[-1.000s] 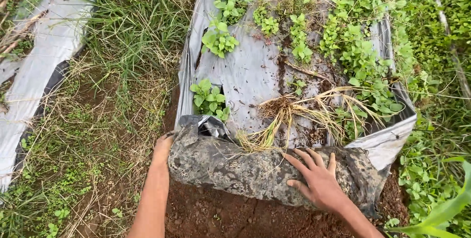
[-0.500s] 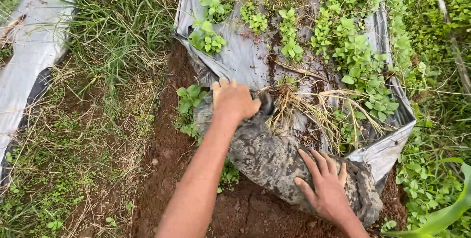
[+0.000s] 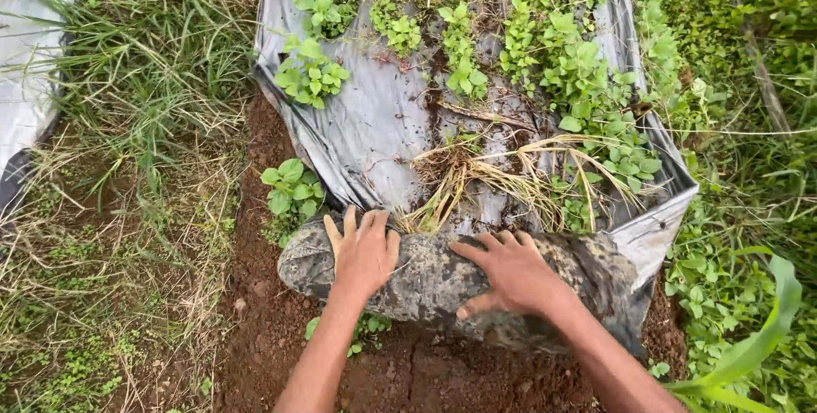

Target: The person rolls up a black plastic sheet covering a garden bed by hand. They gather the edges of the sheet, which has small green plants growing through it, and fold it into a tight bundle, occasionally pulling away weeds or debris caught in the plastic.

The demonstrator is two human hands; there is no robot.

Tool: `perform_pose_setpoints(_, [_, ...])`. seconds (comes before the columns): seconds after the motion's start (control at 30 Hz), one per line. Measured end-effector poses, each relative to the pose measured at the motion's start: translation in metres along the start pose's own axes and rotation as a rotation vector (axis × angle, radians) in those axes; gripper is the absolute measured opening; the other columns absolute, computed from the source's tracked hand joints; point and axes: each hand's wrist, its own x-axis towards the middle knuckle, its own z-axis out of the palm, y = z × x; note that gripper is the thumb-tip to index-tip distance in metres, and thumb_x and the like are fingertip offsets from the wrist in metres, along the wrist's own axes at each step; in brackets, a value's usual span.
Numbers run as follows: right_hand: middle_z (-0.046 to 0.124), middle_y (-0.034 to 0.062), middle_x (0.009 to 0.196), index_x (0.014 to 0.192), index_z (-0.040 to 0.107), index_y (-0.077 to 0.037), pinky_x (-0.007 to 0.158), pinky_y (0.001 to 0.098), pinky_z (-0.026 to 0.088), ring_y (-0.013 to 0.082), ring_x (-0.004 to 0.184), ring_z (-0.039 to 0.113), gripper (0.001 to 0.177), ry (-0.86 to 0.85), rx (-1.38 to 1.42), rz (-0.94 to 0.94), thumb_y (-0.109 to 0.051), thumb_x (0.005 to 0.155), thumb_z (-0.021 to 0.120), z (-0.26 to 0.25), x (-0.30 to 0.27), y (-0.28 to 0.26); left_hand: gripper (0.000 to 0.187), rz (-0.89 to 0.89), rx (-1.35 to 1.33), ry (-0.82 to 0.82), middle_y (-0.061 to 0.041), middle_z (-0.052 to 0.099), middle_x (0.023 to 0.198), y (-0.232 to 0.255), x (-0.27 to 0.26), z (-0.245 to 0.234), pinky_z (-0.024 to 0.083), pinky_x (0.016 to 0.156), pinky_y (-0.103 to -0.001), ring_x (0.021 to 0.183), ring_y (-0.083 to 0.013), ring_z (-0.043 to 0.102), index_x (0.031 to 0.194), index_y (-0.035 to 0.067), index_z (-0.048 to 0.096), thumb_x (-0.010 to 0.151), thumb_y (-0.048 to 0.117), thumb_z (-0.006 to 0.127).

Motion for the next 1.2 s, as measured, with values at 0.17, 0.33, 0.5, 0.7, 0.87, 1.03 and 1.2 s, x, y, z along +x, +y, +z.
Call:
perform_pose_setpoints(0.17, [0.042,0.0221,0.153,0.155,0.037,-0.024,0.118,0.0590,0.028,0.0410,0.142,0.039,0.095,-0.082,0.323,-0.076,-0.055,0.076,0.077,-0.034,0.041,0.032,0.095,0.219,-0.179,0.053,-0.021,0.026,0.160,0.049,-0.060,-0.019,-0.009,0.115,-0.070,0.150,-0.0419,0.017,0.157,0.012,0.029,0.090,0.077,0.044])
perform_pose_setpoints(0.33, [0.059,0.0207,0.140,0.146,0.053,-0.020,0.112,0.0556,0.041,0.0409,0.131,0.055,0.088,-0.060,0.394,-0.130,-0.060,0.072,0.078,-0.048,0.089,0.057,0.131,0.523,0.258,0.519,-0.022,0.018,0.162,0.060,-0.054,0.034,0.000,0.117,-0.076,0.152,-0.0477,0.010,0.160,0.019,0.022,0.058,0.087,0.068])
perform_pose_setpoints(0.5, [0.060,0.0181,0.132,0.143,0.050,-0.024,0.113,0.0604,0.032,0.0385,0.127,0.057,0.051,0.749,0.290,-0.067,-0.036,0.095,0.062,-0.036,0.060,0.049,0.116,0.379,0.125,0.371,-0.012,0.042,0.150,0.060,0.005,0.027,0.003,0.117,-0.074,0.143,-0.0373,0.032,0.151,0.022,0.040,0.054,0.059,0.093])
perform_pose_setpoints(0.7, [0.059,0.0214,0.123,0.134,0.060,-0.006,0.105,0.0524,0.043,0.0364,0.118,0.056,0.038,1.320,0.653,0.396,-0.013,0.098,0.064,0.013,0.051,0.170,0.105,0.205,-0.069,-0.066,-0.003,0.050,0.147,0.089,0.046,-0.057,0.018,0.121,-0.067,0.142,-0.0292,0.039,0.149,0.032,0.047,0.059,0.060,0.094])
perform_pose_setpoints(0.87, [0.046,0.0332,0.142,0.151,0.034,0.005,0.115,0.0571,0.031,0.0458,0.135,0.044,0.081,1.084,0.770,0.815,-0.035,0.093,0.074,0.064,0.084,0.290,0.108,0.139,-0.104,-0.152,-0.002,0.052,0.146,0.091,0.068,-0.065,0.013,0.125,-0.061,0.143,-0.0277,0.039,0.148,0.034,0.049,0.054,0.067,0.093])
perform_pose_setpoints(1.03, [0.050,0.0276,0.142,0.155,0.029,-0.002,0.109,0.0605,0.039,0.0426,0.129,0.051,0.099,0.844,1.105,0.845,-0.054,0.087,0.078,0.107,0.138,0.345,0.109,0.109,-0.107,-0.213,0.002,0.052,0.146,0.094,0.080,-0.071,0.008,0.128,-0.057,0.144,-0.0241,0.039,0.148,0.038,0.048,0.053,0.069,0.093])
perform_pose_setpoints(1.2, [0.070,0.0248,0.084,0.102,0.075,0.000,0.079,0.0539,0.054,0.0442,0.090,0.069,0.038,1.005,1.182,0.850,-0.032,0.083,0.066,0.153,0.204,0.392,0.110,0.065,-0.136,-0.283,0.003,0.047,0.149,0.095,0.086,-0.074,0.003,0.130,-0.051,0.150,-0.0225,0.030,0.149,0.040,0.044,0.054,0.072,0.090])
